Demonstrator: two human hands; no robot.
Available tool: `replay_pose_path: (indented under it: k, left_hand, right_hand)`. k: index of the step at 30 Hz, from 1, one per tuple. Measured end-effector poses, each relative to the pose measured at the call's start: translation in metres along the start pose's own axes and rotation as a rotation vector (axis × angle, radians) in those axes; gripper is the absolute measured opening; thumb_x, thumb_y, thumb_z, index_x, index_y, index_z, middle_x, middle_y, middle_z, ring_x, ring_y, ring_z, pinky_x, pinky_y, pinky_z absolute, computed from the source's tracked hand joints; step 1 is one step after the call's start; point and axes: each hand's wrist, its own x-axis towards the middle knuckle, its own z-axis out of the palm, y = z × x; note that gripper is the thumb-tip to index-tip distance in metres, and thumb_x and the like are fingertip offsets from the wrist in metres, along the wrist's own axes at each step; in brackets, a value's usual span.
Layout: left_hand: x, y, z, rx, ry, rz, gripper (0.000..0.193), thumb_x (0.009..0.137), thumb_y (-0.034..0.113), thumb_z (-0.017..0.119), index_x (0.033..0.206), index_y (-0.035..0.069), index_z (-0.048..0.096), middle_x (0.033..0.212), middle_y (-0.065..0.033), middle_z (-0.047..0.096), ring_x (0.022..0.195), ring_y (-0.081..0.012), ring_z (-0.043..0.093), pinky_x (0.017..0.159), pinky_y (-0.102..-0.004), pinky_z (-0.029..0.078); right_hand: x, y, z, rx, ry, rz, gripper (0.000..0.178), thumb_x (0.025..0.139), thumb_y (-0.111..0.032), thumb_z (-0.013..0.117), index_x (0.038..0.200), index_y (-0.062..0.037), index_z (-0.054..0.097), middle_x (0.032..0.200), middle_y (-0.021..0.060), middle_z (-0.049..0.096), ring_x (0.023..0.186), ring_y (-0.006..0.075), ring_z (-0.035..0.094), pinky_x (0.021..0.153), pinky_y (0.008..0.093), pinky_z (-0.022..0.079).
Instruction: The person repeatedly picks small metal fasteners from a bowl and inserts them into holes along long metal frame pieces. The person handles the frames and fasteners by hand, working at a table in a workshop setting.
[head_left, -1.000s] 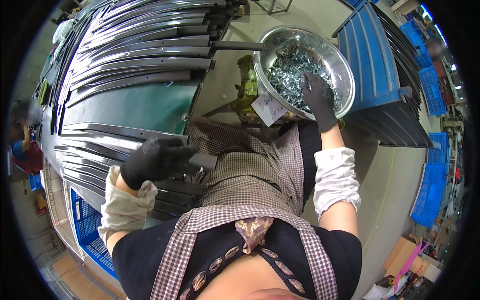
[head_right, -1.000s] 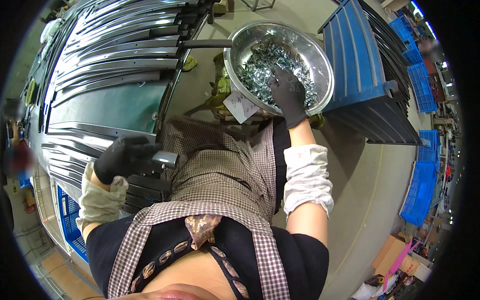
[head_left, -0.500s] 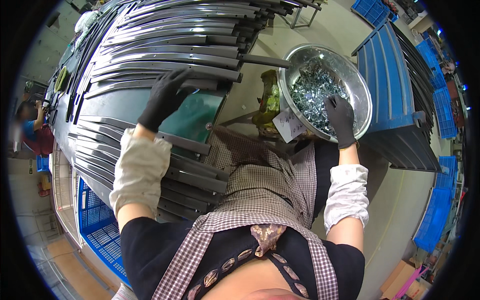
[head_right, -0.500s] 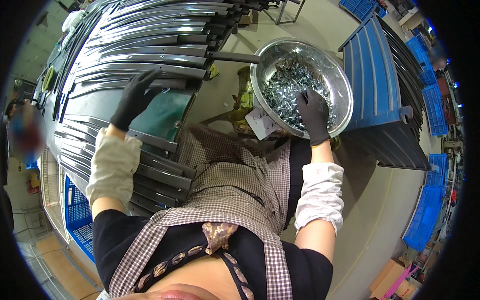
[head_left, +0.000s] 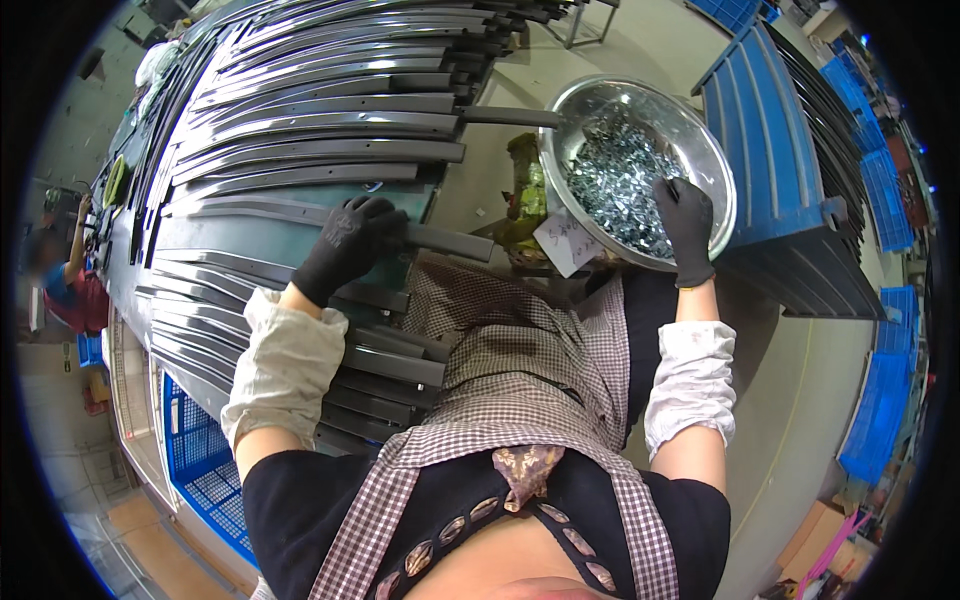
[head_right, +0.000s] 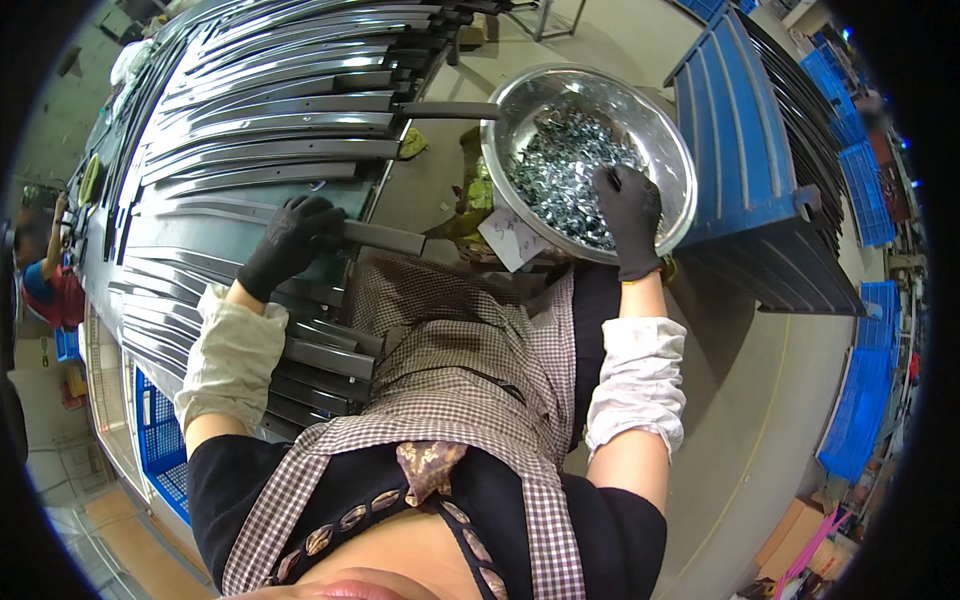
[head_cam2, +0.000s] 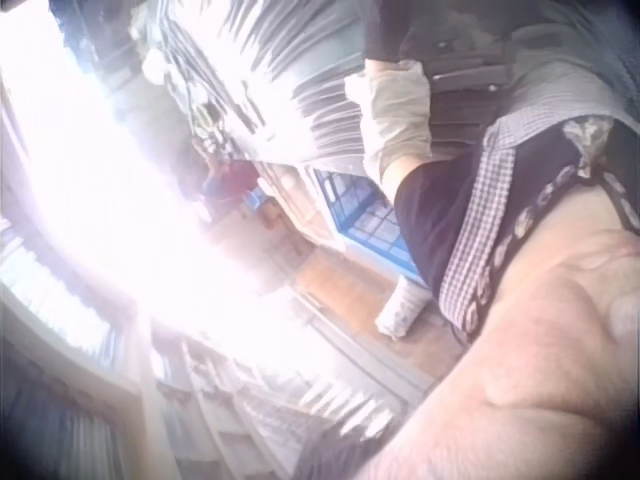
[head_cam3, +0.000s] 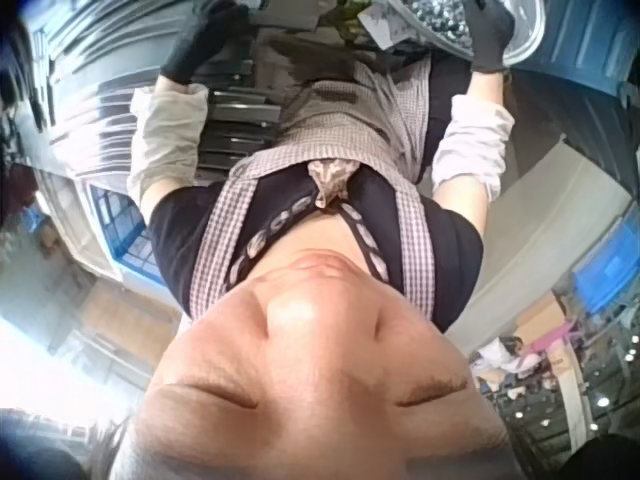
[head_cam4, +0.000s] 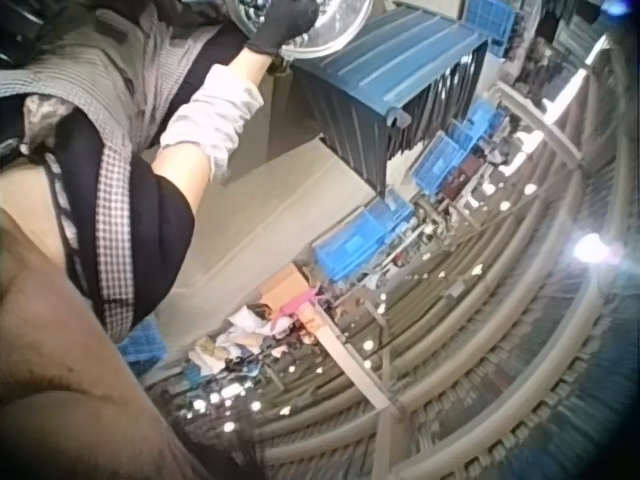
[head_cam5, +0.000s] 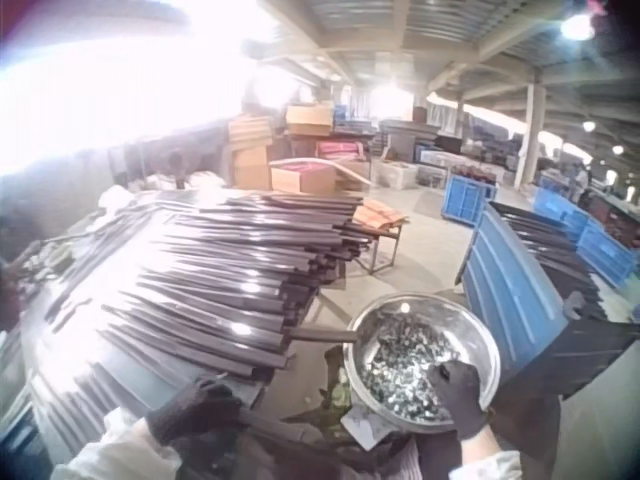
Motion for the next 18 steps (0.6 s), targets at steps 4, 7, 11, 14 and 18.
replay_pose_path:
  k: [4, 7, 11, 14, 18]
  left_hand:
    - [-0.007, 0.017, -0.006, -0.027, -0.071, -0.085, 0.035, 0.078, 0.019, 0.074, 0.11, 0.007, 0.067, 0.097, -0.0122, 0.064, 0.095, -0.0356, 0.061, 0.083, -0.0457, 0.049]
    - [-0.003, 0.04, -0.013, 0.036, 0.077, 0.023, 0.041, 0.077, 0.019, 0.076, 0.115, 0.008, 0.066, 0.097, -0.0131, 0.064, 0.091, -0.0344, 0.063, 0.078, -0.0432, 0.051]
    - [0.01, 0.113, -0.015, -0.171, 0.029, -0.064, 0.042, 0.084, 0.026, 0.073, 0.122, 0.01, 0.064, 0.097, -0.0127, 0.065, 0.079, -0.0343, 0.064, 0.069, -0.0414, 0.053]
    - [0.008, 0.15, -0.006, -0.324, -0.011, -0.036, 0.038, 0.084, 0.021, 0.072, 0.12, 0.01, 0.065, 0.095, -0.0141, 0.064, 0.075, -0.0353, 0.064, 0.067, -0.0417, 0.053]
    - [-0.001, 0.146, 0.001, -0.448, -0.215, -0.033, 0.03, 0.079, 0.011, 0.072, 0.109, 0.007, 0.068, 0.1, -0.0149, 0.064, 0.086, -0.0354, 0.065, 0.071, -0.0413, 0.052]
  right_hand:
    - [-0.007, -0.012, -0.014, 0.11, -0.032, 0.052, 0.034, 0.09, -0.03, 0.065, 0.073, -0.0005, 0.064, 0.065, 0.017, 0.061, 0.058, 0.0313, 0.06, 0.056, 0.0411, 0.044]
    - [-0.027, -0.039, -0.018, 0.259, -0.014, -0.008, 0.026, 0.088, -0.025, 0.071, 0.075, -0.0028, 0.065, 0.064, 0.0123, 0.061, 0.057, 0.0242, 0.061, 0.055, 0.0374, 0.046]
    - [-0.076, -0.101, -0.01, 0.408, -0.1, -0.379, 0.015, 0.083, -0.02, 0.075, 0.081, -0.0084, 0.066, 0.071, 0.0066, 0.063, 0.06, 0.0226, 0.062, 0.054, 0.0337, 0.049]
    - [-0.11, -0.137, -0.003, 0.516, -0.288, -0.577, 0.019, 0.076, -0.02, 0.079, 0.081, -0.0087, 0.064, 0.076, 0.0053, 0.061, 0.06, 0.0252, 0.062, 0.053, 0.0371, 0.048]
    - [-0.134, -0.146, 0.007, 0.491, -0.326, -0.537, 0.031, 0.077, -0.027, 0.081, 0.092, -0.0061, 0.064, 0.082, 0.0069, 0.063, 0.071, 0.0244, 0.066, 0.061, 0.0364, 0.052]
